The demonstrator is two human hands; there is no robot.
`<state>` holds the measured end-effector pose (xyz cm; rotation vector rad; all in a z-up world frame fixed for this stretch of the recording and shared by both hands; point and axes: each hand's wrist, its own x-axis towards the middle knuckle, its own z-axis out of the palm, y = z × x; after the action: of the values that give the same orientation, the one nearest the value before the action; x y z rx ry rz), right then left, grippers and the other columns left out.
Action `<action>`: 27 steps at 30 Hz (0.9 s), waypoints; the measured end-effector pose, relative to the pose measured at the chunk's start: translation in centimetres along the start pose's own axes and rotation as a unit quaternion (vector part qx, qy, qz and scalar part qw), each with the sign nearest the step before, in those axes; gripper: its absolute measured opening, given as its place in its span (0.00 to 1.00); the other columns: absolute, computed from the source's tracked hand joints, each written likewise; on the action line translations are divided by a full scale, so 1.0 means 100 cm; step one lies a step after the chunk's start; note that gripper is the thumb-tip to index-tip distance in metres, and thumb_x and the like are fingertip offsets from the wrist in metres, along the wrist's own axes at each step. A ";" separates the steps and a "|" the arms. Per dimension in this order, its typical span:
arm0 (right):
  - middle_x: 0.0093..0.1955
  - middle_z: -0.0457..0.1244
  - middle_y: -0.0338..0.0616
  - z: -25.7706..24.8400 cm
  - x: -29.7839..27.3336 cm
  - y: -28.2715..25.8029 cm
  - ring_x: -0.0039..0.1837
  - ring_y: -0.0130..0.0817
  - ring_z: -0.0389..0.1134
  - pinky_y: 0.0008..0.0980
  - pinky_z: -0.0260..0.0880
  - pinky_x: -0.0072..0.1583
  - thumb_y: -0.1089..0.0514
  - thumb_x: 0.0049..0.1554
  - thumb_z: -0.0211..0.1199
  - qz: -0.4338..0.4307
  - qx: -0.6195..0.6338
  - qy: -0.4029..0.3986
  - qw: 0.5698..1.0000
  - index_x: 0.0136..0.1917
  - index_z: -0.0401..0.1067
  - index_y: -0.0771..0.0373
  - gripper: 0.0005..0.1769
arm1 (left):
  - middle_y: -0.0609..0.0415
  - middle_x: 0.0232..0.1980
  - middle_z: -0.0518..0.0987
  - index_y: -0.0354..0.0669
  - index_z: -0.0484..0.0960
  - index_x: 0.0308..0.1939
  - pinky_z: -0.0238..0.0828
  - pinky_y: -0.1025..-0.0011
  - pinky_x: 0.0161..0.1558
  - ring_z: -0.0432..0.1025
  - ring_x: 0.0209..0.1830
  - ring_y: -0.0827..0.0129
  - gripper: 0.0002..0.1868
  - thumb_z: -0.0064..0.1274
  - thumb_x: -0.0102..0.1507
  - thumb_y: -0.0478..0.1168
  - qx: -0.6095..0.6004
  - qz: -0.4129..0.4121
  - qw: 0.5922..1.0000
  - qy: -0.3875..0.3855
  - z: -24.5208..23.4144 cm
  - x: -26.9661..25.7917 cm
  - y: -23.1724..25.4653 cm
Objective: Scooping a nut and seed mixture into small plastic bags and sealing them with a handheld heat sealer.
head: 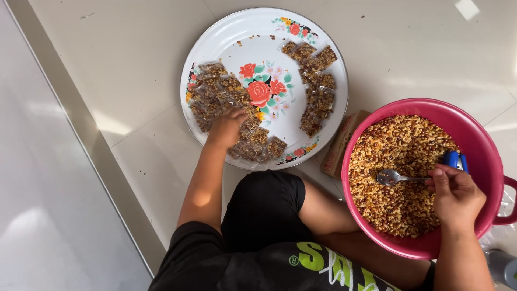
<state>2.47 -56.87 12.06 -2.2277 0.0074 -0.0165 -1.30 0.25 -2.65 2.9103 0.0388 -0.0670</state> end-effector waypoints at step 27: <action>0.50 0.70 0.56 0.001 -0.003 -0.003 0.48 0.38 0.72 0.29 0.69 0.46 0.74 0.72 0.64 -0.059 -0.071 0.017 0.996 0.61 0.75 0.80 0.05 | 0.61 0.81 0.56 0.58 0.72 0.70 0.40 0.56 0.78 0.49 0.80 0.62 0.42 0.52 0.50 0.27 0.055 0.003 0.976 -0.210 -0.066 0.028 0.005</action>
<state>2.17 -56.57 12.23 -2.3661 -0.1076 -0.1218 1.83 1.37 3.73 2.9373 -0.0481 -0.6993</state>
